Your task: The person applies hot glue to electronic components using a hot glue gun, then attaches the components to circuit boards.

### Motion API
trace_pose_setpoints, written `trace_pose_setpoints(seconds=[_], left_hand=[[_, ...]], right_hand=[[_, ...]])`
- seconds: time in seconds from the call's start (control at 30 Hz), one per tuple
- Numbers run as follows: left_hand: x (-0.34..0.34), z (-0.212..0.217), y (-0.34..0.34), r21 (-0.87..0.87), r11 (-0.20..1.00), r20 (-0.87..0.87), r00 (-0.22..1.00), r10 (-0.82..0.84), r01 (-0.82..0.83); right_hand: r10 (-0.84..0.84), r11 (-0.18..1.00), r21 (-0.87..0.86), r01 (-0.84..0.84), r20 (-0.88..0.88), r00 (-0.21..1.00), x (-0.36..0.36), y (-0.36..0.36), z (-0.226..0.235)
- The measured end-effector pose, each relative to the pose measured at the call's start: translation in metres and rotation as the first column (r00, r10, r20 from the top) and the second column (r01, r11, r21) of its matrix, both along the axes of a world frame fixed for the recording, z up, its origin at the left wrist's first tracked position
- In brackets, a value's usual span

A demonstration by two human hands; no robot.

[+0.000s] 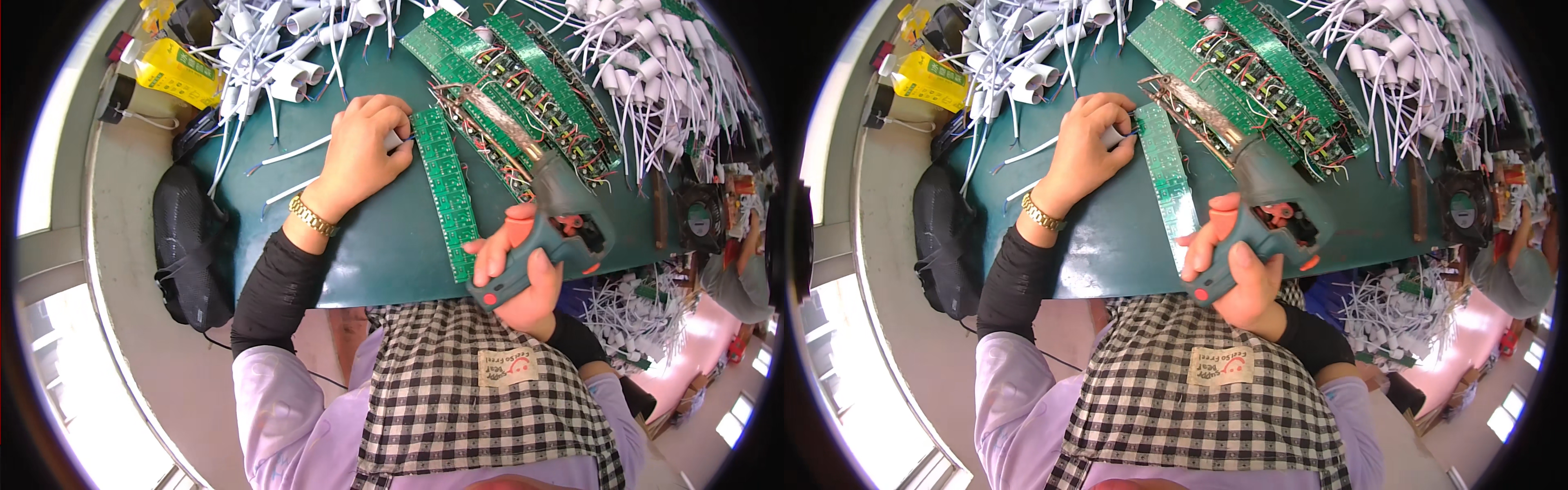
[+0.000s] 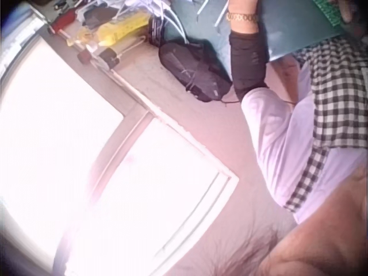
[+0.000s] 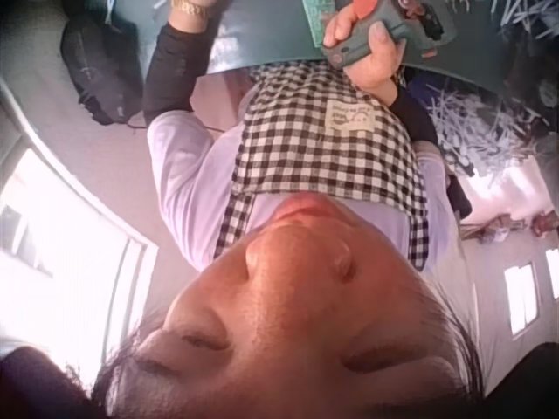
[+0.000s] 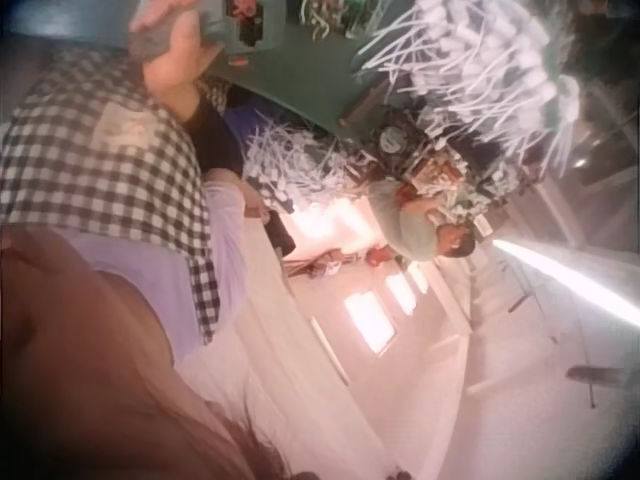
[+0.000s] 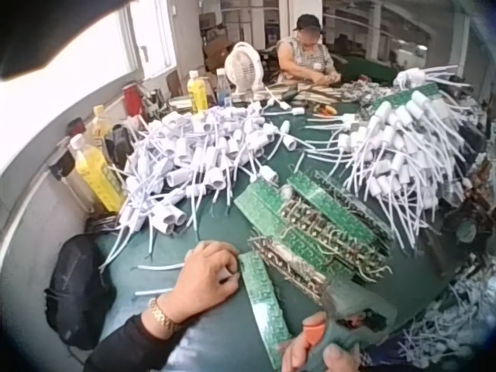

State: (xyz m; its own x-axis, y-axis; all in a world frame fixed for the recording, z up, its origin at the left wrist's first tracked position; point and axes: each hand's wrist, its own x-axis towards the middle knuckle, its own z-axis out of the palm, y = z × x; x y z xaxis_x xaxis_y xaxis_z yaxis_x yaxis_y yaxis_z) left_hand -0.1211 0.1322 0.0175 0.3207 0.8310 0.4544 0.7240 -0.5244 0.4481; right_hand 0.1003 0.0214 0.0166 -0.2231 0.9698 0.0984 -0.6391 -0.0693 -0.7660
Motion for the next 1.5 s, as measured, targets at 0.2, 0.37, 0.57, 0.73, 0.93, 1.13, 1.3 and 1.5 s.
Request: trace_pose_setpoints(seconds=[0.2,0.37,0.57,0.73,0.93,1.13,1.3,1.5], left_hand=[[0.009,0.007,-0.010,-0.063,0.998,0.022,1.000,0.004,-0.003],[-0.017,0.038,-0.001,0.126,0.992,-0.113,0.993,0.029,-0.014],[-0.103,0.040,0.033,0.130,0.938,-0.535,0.774,0.340,-0.323],[-0.072,0.073,0.017,0.404,0.904,-0.055,0.983,0.175,-0.138],[0.002,0.103,-0.042,0.234,0.969,-0.206,0.978,-0.028,0.077],[0.021,0.031,-0.030,-0.015,0.999,-0.022,0.999,-0.042,0.042],[0.025,0.011,-0.031,0.009,0.999,-0.037,0.999,0.031,-0.031],[0.029,0.007,-0.032,0.236,0.967,-0.081,0.989,0.122,-0.100]], right_hand=[[-0.036,0.999,0.020,0.041,-0.202,0.979,-0.017,0.002,-0.020],[-0.096,0.990,0.079,0.114,-0.200,0.975,0.000,-0.001,-0.027],[-0.085,0.995,0.043,0.094,-0.175,0.981,0.007,-0.006,-0.023],[-0.083,0.991,0.092,0.098,-0.153,0.985,0.015,-0.006,-0.023],[-0.157,0.986,0.033,0.164,-0.146,0.977,0.024,0.001,-0.013],[-0.153,0.981,0.105,0.163,-0.095,0.984,0.027,0.000,-0.020],[-0.131,0.987,0.085,0.137,-0.078,0.988,0.028,0.001,-0.019],[-0.138,0.988,0.067,0.138,-0.006,0.990,0.026,0.006,-0.020]])
